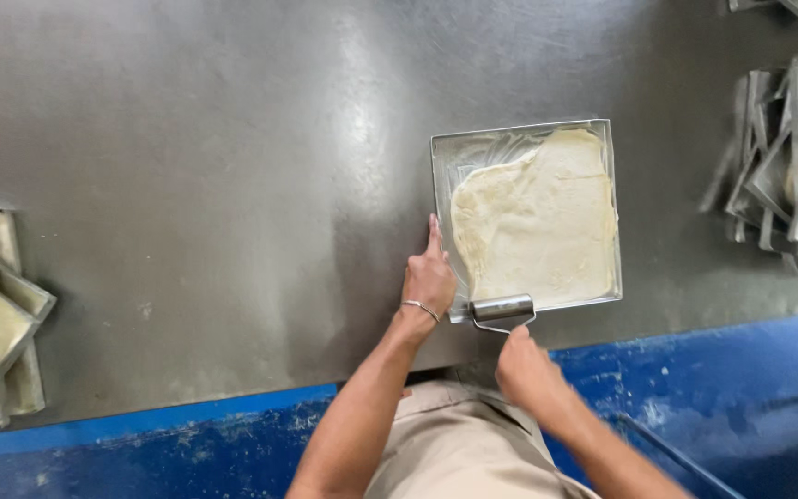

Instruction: The person flattens and shapes dough in metal trays by hand and using a handheld roller tool.

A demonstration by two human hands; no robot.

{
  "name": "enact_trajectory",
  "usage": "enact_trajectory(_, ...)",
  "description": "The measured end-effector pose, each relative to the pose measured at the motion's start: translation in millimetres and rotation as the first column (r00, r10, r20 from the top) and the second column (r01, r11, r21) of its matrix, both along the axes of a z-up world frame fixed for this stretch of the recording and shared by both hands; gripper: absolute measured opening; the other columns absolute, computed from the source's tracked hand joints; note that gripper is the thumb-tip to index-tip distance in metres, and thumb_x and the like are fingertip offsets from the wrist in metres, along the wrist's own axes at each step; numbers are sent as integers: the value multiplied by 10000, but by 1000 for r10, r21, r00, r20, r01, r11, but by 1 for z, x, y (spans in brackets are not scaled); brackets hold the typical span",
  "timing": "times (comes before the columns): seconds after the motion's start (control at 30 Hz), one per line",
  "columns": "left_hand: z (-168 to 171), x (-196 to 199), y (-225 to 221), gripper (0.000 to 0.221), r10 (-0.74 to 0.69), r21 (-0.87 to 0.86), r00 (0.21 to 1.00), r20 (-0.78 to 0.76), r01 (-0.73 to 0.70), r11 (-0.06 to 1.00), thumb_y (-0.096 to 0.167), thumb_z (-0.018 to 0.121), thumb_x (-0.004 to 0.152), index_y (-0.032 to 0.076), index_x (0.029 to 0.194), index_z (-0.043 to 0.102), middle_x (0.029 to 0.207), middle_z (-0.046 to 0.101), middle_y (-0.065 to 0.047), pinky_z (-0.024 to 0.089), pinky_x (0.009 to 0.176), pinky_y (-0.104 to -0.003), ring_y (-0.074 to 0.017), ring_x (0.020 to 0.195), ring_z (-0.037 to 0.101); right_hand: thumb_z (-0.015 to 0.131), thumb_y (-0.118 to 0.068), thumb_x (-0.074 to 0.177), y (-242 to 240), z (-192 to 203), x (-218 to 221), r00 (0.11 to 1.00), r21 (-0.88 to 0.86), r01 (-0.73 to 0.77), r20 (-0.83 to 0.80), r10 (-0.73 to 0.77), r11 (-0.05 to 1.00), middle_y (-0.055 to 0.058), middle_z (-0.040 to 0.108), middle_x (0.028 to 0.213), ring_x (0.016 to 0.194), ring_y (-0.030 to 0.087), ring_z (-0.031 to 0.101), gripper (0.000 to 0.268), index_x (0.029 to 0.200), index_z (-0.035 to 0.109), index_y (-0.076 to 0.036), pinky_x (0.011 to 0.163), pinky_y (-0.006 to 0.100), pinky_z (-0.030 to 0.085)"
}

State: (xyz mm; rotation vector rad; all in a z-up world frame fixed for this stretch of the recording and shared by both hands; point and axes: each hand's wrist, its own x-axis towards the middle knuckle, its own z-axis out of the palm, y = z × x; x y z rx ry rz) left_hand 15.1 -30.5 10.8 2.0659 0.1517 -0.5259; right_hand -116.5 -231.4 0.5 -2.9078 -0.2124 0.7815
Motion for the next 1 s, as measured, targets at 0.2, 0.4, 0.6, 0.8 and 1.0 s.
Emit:
enact_trajectory(0.2, -7, -3, -3, 699, -37, -54, 999, -21, 36, 998, 112, 531, 977, 98, 1611, 240, 795, 652, -345, 540, 693, -552, -515, 752, 671, 574, -128, 929, -8, 19, 84, 944, 2, 324, -60, -323, 946, 366, 659, 924, 921, 544, 652, 224, 914, 622, 91, 797, 594, 524)
enact_trajectory(0.4, 6, 16, -1, 659, 19, -50, 1000, -22, -20, 999, 107, 520, 978, 149, 1601, 309, 801, 651, -344, 530, 698, -564, -512, 760, 673, 601, -18, 785, 30, 33, 2, 920, -18, 346, -190, -343, 938, 362, 662, 869, 858, 541, 660, 416, 1166, 498, 117, 768, 600, 519)
enact_trajectory(0.6, 9, 22, -4, 660, 38, -153, 962, -271, -82, 985, 160, 476, 971, 187, 1598, 271, 759, 661, -319, 599, 672, -511, -480, 677, 726, 587, -81, 871, 1, 12, 82, 999, 27, 12, 53, -13, 1000, 287, 674, 900, 886, 484, 655, 123, 845, 650, 21, 795, 552, 541)
enact_trajectory(0.8, 0, 49, -5, 567, 130, -74, 989, 71, -125, 989, 168, 562, 976, 148, 1532, 455, 826, 660, -328, 578, 681, -521, -471, 728, 708, 547, -67, 872, 41, 54, 20, 922, -52, 321, -211, -325, 946, 332, 660, 972, 910, 531, 641, 319, 1150, 546, 90, 817, 610, 499)
enact_trajectory(1.0, -19, 50, -7, 620, 82, -39, 991, 104, -78, 996, 171, 604, 943, 118, 1538, 438, 804, 686, -329, 565, 721, -523, -483, 770, 686, 529, -74, 884, 15, 44, 84, 997, -34, -67, 37, 68, 997, 283, 698, 1024, 973, 466, 664, 92, 934, 583, -19, 856, 555, 551)
